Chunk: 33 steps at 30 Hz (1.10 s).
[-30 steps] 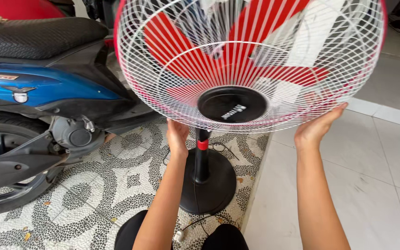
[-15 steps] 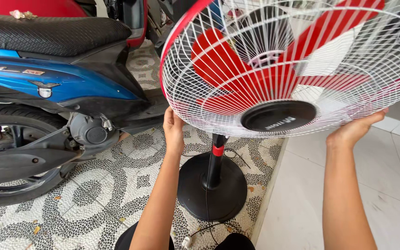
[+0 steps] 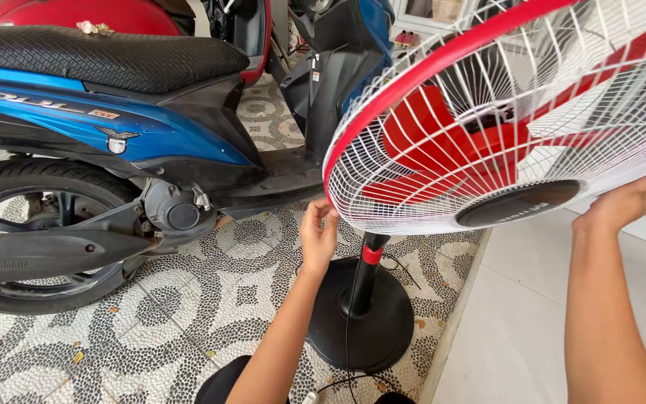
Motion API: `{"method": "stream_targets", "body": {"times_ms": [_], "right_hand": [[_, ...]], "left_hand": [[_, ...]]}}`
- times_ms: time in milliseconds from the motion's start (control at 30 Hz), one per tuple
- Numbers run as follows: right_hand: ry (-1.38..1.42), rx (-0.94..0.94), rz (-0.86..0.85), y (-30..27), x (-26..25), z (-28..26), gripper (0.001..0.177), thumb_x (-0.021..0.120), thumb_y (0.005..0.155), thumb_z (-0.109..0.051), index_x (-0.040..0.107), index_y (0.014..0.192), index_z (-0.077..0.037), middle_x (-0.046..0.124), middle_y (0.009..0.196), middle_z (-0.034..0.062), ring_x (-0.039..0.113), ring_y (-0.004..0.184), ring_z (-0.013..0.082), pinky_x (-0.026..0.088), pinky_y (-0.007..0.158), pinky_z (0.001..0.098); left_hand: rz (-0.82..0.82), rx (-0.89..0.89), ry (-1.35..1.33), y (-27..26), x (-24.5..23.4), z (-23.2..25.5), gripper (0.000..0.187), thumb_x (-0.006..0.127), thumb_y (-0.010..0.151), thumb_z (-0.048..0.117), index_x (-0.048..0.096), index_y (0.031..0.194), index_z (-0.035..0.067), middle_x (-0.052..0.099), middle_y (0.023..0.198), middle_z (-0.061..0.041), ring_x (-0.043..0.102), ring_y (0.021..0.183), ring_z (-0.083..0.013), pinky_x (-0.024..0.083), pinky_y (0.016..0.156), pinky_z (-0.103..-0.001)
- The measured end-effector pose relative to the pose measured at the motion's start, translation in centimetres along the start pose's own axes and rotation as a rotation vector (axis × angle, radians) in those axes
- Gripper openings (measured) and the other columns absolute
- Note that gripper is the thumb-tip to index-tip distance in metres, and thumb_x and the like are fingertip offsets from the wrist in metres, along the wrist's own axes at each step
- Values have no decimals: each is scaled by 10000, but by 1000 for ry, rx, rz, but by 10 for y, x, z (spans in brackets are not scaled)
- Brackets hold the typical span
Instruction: The person assembles a standing electric fan by attaching the fan blade to the motor hub, securing it with a nut, and then fitting the front and rear wire cages. They use a screwdriver to tighten the cage fastener and wipe the fan base with a cloth.
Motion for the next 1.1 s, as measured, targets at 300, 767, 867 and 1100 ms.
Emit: {"method": "stream_targets", "body": {"times_ms": [300,767,867,1100], "right_hand": [[-6,124,-491,-44,26,-15,750,340,1005,-764,304,1556,-256,359,1556,-69,338,1360,138,355,1026,554],[-315,156,-306,-143,98,-170,714,413,1040,-598,234,1585,-172,296,1637,92,307,1484,295,376,1058,649],[-239,166,-456,-173,127,-203,931,411,974,-727,35,1646,-205,144,1715,118,122,1577,347,243,1138,727],[-247,157,-523,-155,143,-215,840,396,992,-670,158,1661,-221,240,1695,89,222,1558,336,280,1117,664]], "left_hand": [[126,238,314,-31,33,59,223,633,1035,218,588,1088,6,684,1079,-147,680,1039,-288,522,947,-373],[216,333,531,-70,85,76,243,596,1047,241,550,1104,10,664,1112,-154,635,1068,-334,407,1002,-443],[215,346,548,-72,84,73,216,596,1048,219,538,1102,18,658,1124,-159,632,1069,-329,389,983,-433],[141,416,575,-81,103,70,201,659,1006,182,534,1074,40,658,1083,-111,620,982,-267,361,942,-424]]}}
Point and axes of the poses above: each hand's wrist, its own y-axis towards the middle knuckle, its own x-axis out of the palm, z = x × y, the point moved 6 cm from there along y, towards the middle knuckle
